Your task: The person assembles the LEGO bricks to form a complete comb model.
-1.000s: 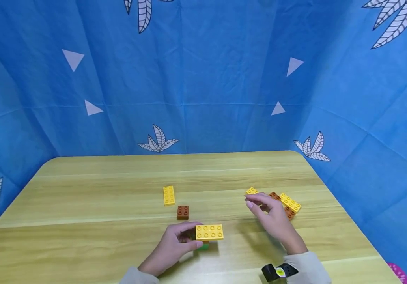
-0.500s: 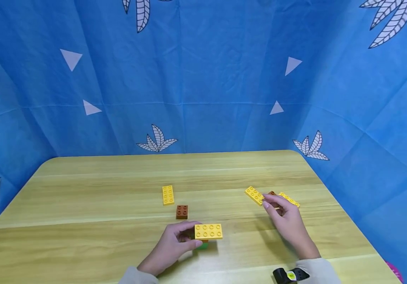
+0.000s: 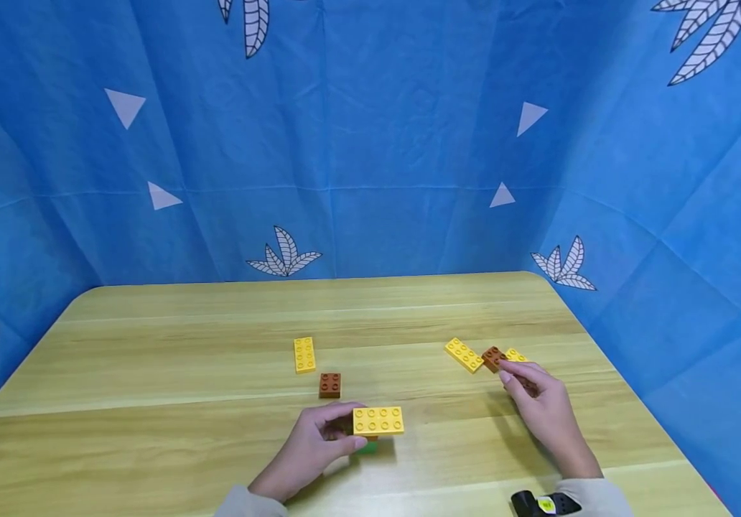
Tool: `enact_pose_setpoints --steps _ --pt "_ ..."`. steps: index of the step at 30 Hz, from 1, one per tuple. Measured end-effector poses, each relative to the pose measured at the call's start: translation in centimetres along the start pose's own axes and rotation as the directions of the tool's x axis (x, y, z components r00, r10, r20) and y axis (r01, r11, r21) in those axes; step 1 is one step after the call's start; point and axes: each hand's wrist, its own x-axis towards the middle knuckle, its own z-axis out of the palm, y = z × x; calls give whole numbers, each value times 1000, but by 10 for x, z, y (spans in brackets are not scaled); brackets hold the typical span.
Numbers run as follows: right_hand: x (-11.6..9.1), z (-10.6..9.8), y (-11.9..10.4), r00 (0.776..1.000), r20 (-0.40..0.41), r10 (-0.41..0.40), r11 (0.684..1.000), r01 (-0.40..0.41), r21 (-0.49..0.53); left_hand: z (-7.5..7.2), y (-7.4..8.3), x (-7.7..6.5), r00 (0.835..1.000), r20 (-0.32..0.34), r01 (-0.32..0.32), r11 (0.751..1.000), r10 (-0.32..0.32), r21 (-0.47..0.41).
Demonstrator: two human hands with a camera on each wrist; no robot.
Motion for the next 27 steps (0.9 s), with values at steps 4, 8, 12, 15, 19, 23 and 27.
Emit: enact_pose_setpoints --steps 4,8,12,15,19,23,27 --pt "0 -2 3 1000 -24 15 1000 -15 -8 0 0 0 1000 1 2 1000 -2 7" --pt "-1 -4 6 997 -47 54 997 -56 -53 -1 0 0 1000 3 5 1000 -5 7" --pt "-3 -8 8 997 -43 70 993 -74 -89 -1 1 0 1000 -4 7 1000 -7 8" --pt "-3 -10 9 997 -30 77 991 -80 -106 0 1 0 1000 -8 7 1000 -7 10" --pt "-2 -11 11 996 -18 88 987 -90 -133 0 1 0 1000 -6 5 1000 -5 7" --pt "-2 -12 13 995 -1 101 979 -99 -179 0 1 0 1000 -7 -5 1000 5 11" --pt "-3 -14 14 994 17 108 976 -102 -194 0 1 0 1000 -8 -15 1000 15 17"
